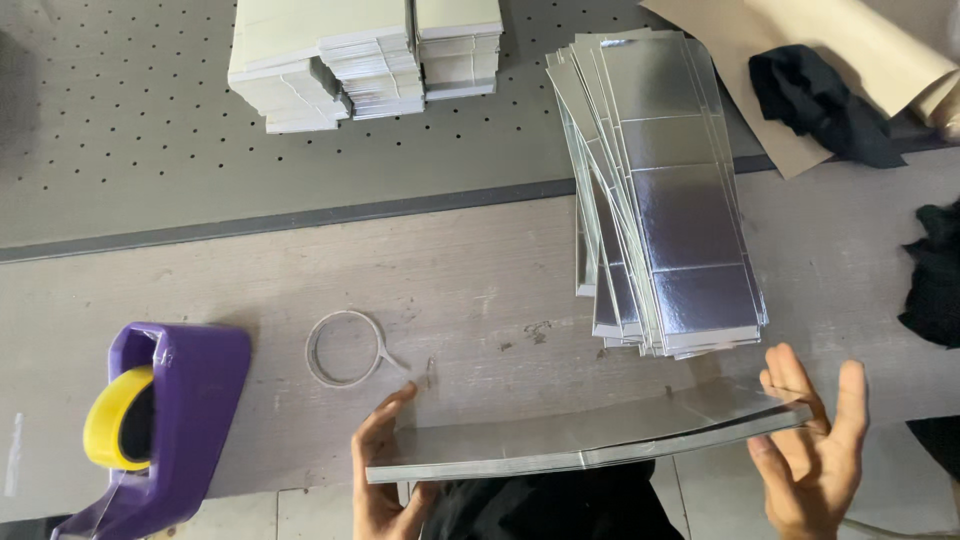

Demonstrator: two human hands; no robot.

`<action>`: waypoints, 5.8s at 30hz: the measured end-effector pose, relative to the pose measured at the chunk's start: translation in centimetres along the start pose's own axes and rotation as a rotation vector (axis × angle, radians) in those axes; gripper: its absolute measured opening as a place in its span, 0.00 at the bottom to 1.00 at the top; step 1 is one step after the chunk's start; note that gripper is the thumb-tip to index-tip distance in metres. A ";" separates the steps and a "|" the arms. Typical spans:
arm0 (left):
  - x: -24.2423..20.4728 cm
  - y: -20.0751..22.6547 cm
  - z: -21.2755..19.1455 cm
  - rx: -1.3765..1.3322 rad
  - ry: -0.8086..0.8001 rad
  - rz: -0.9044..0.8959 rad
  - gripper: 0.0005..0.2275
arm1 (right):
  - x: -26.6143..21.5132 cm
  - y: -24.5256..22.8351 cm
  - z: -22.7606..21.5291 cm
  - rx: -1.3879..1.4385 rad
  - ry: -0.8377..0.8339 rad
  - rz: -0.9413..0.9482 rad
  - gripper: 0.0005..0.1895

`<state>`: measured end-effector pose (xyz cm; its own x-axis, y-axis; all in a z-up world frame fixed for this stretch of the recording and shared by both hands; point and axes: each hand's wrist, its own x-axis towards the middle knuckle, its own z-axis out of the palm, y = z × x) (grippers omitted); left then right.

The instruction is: The person applies white tape to the edges of a silver rectangular box on a workbench. They smooth the tape down with their fingers, then pick up the finished box and place it on a stack before starting on the next one.

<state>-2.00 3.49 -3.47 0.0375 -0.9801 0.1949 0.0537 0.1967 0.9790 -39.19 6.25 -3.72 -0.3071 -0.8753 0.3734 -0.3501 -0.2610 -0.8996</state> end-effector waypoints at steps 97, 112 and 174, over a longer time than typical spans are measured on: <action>6.3 1.3 5.1 -0.289 0.115 -0.164 0.24 | 2.2 -2.2 11.7 -0.607 -0.506 -0.268 0.37; 6.2 2.3 6.0 -0.204 0.061 -0.222 0.17 | 2.0 -2.8 12.6 -0.600 -0.496 -0.188 0.29; 4.6 4.9 5.5 0.175 -0.297 0.125 0.22 | 4.8 -8.8 9.3 0.032 -0.667 0.093 0.17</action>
<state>-7.02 -0.19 2.58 -0.2602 -0.9186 0.2976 -0.1058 0.3335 0.9368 -29.34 0.60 3.86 0.2808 -0.9561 0.0836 -0.3189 -0.1751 -0.9315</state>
